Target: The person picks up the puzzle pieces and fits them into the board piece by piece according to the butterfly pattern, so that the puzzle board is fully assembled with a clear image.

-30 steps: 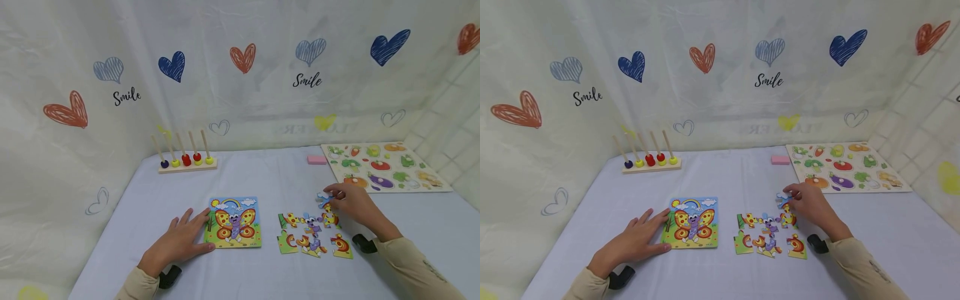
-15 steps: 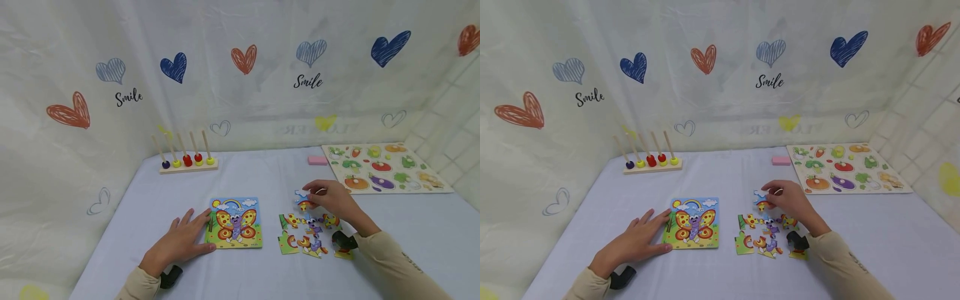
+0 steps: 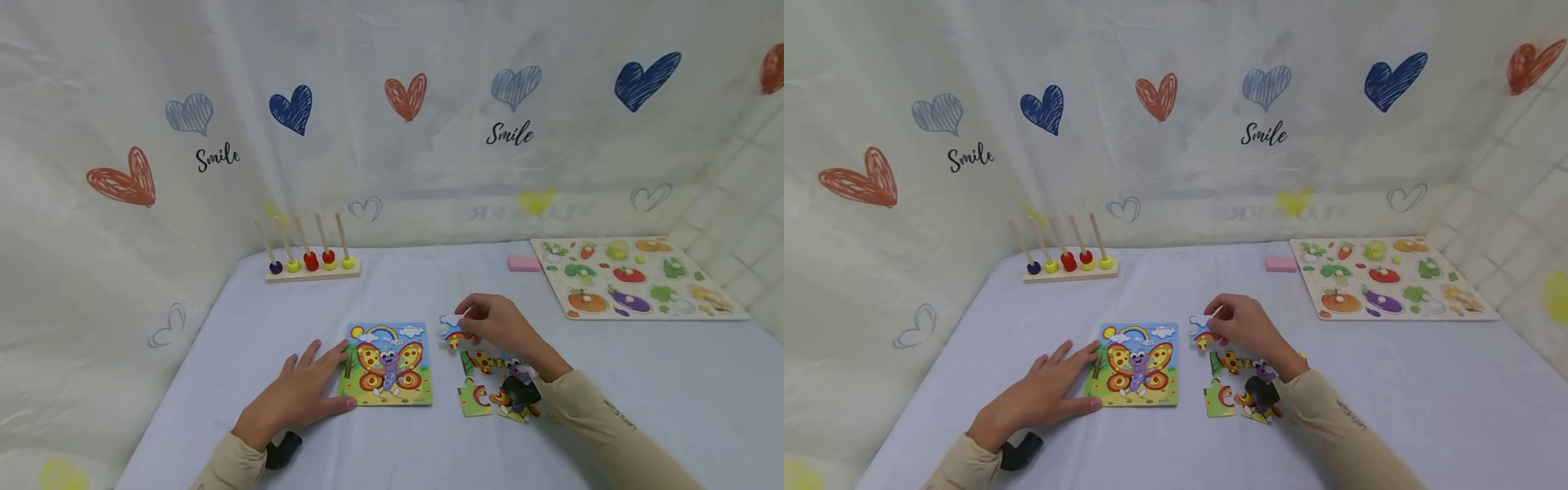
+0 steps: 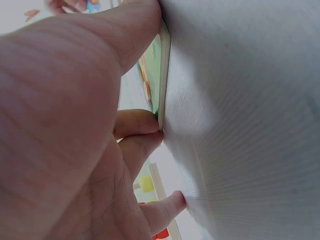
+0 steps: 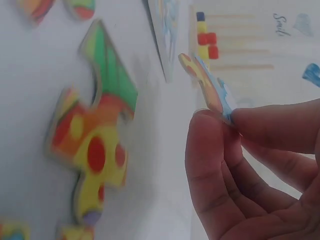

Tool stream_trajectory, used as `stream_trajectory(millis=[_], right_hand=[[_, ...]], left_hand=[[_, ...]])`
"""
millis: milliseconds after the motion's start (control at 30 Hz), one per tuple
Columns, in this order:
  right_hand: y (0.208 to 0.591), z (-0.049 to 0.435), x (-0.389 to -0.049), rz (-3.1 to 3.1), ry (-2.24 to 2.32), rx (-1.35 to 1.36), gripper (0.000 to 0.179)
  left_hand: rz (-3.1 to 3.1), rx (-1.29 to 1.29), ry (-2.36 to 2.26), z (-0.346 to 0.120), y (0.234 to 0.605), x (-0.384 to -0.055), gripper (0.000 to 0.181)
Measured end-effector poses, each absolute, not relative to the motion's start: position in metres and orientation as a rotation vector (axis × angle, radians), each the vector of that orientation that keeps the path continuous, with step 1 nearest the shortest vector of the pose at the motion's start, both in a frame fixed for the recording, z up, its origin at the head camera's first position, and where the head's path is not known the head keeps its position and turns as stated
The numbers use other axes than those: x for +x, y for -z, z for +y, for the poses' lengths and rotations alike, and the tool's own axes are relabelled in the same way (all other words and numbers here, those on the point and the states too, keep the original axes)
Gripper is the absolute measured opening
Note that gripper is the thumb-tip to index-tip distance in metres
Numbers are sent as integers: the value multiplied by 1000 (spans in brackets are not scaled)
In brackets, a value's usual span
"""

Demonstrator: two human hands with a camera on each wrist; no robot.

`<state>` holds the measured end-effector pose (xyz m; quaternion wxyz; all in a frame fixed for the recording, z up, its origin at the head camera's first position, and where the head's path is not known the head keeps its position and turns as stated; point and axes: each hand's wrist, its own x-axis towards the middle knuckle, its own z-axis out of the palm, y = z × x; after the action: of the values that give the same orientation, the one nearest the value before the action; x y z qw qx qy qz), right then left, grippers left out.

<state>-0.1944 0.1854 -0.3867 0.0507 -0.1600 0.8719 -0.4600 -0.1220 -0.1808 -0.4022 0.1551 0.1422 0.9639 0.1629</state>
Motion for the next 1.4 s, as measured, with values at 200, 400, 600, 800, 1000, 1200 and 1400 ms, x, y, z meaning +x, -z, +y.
stream_trajectory(millis=[200, 400, 600, 800, 1000, 1200, 1400], right_hand=[[389, 162, -200, 2615, 1401, -505, 18], [391, 140, -203, 2589, 1369, -491, 17], [392, 127, -205, 2577, 1330, -519, 18], [392, 119, -208, 2575, 1295, -551, 15], [393, 112, -212, 2600, 1249, -531, 14], [396, 107, -216, 2610, 1238, -525, 11], [396, 102, -220, 2648, 1203, -525, 7]], left_hand=[[2773, 435, -470, -181, 399, -121, 89], [2770, 431, -472, -182, 400, -121, 90], [2772, 430, -456, -182, 401, -122, 92], [2777, 441, -449, -181, 401, -122, 90], [2779, 437, -437, -181, 401, -122, 88], [2771, 426, -438, -180, 401, -122, 88], [2778, 435, -424, -180, 399, -122, 87]])
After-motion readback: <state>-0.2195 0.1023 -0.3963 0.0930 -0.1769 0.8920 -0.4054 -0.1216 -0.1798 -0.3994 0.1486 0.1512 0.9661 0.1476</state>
